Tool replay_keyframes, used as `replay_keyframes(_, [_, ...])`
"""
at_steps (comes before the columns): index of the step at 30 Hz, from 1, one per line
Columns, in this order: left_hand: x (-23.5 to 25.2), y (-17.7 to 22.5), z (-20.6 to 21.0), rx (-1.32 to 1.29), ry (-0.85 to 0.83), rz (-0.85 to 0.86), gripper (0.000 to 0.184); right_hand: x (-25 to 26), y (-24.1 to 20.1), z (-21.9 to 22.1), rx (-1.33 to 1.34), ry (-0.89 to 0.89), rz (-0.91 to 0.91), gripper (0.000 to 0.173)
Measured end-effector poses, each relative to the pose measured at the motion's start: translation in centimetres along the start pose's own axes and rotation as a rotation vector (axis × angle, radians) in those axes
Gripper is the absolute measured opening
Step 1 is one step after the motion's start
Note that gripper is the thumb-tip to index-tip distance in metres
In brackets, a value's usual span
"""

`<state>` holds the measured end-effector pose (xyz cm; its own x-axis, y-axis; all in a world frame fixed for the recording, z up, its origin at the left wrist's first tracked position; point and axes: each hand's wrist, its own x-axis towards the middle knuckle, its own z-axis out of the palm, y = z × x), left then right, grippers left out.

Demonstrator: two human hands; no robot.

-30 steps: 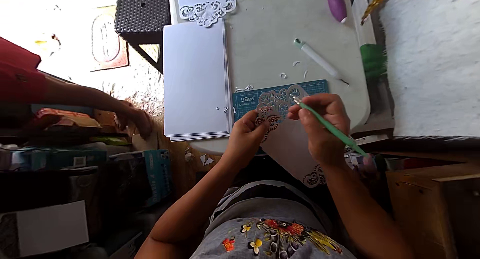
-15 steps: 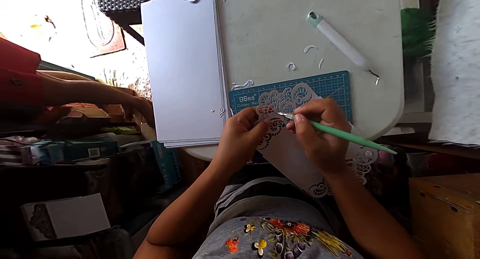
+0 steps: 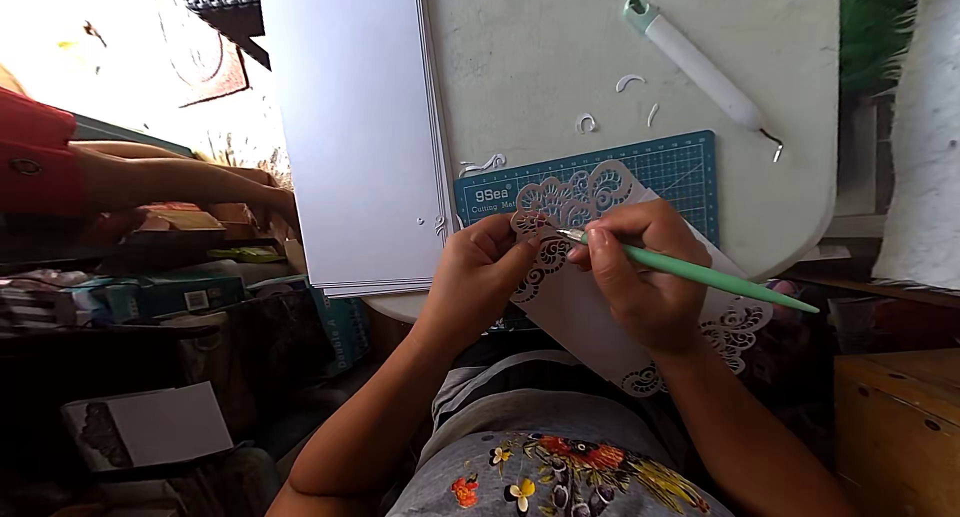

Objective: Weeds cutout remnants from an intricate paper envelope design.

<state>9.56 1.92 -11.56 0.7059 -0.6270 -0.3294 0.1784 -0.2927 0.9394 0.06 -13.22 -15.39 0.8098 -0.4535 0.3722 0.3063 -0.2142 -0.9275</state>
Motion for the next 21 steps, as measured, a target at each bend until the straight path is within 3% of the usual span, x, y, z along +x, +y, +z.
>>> replay_keyframes(9, [-0.15, -0.29, 0.12, 0.013, 0.009, 0.045, 0.022, 0.03, -0.05, 0.34, -0.217, -0.036, -0.011, 0.011])
replay_keyframes(21, [-0.18, -0.4, 0.13, 0.013, 0.012, 0.048, 0.02, 0.07, -0.15, 0.2, -0.211, -0.024, -0.012, 0.011])
